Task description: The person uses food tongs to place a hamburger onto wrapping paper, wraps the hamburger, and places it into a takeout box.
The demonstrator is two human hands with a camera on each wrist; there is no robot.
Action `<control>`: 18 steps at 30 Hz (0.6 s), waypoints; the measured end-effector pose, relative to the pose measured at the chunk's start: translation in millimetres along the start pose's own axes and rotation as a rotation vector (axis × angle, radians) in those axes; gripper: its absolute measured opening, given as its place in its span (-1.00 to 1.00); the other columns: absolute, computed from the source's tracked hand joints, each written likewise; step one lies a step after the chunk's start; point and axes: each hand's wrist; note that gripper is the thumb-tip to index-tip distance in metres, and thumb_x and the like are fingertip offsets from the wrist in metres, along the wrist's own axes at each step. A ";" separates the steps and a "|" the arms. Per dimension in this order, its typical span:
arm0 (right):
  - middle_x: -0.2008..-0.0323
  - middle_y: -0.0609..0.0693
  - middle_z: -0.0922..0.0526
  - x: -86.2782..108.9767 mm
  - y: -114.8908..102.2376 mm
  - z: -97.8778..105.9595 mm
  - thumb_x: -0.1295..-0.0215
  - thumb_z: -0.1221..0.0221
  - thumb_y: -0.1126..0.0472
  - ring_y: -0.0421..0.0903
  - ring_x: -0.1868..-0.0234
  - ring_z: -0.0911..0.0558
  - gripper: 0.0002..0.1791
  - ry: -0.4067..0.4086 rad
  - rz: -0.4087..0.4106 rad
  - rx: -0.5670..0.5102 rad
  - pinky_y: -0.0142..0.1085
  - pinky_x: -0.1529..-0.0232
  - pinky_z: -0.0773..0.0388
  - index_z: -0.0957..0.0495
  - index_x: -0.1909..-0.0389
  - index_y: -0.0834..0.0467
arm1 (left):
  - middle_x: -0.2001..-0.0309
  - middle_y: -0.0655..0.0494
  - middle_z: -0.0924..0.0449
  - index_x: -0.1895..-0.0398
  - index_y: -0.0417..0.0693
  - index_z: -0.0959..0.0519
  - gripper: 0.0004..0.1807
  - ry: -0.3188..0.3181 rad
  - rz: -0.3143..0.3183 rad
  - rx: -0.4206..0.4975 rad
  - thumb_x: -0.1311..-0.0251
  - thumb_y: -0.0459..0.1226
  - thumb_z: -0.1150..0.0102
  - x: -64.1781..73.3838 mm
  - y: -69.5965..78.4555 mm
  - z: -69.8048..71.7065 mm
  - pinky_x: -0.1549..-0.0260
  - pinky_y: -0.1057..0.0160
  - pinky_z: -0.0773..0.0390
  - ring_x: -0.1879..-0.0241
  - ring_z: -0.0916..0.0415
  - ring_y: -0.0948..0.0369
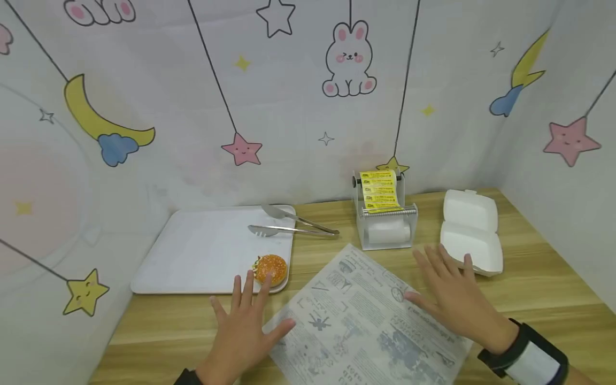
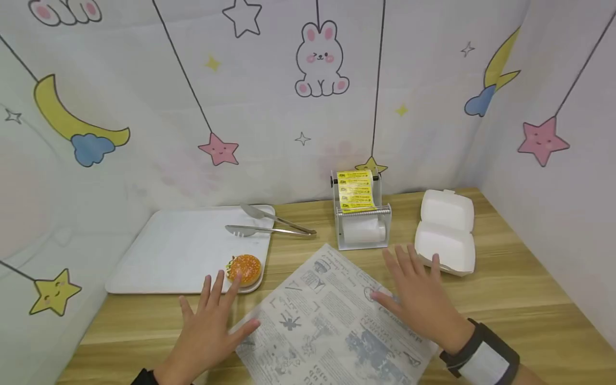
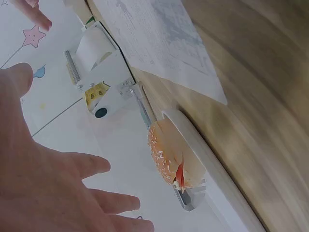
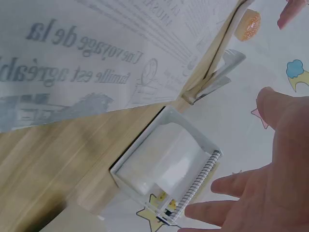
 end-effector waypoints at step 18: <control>-0.41 0.32 -0.35 -128.5 -91.0 -0.7 -0.37 -0.26 -0.20 0.30 -0.48 -0.24 -0.12 0.041 0.244 -0.017 0.19 -0.47 -0.11 -0.28 -0.45 0.33 | -0.54 -0.33 -0.08 -0.55 -0.04 -0.27 0.03 0.003 -0.004 -0.034 -0.18 0.40 -0.13 5.4 -1.8 -3.5 -0.18 -0.68 0.06 -0.50 0.01 -0.34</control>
Point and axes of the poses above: each hand's wrist, its own x-axis away from the middle knuckle, its own z-axis out of the back of the hand, y = z × x
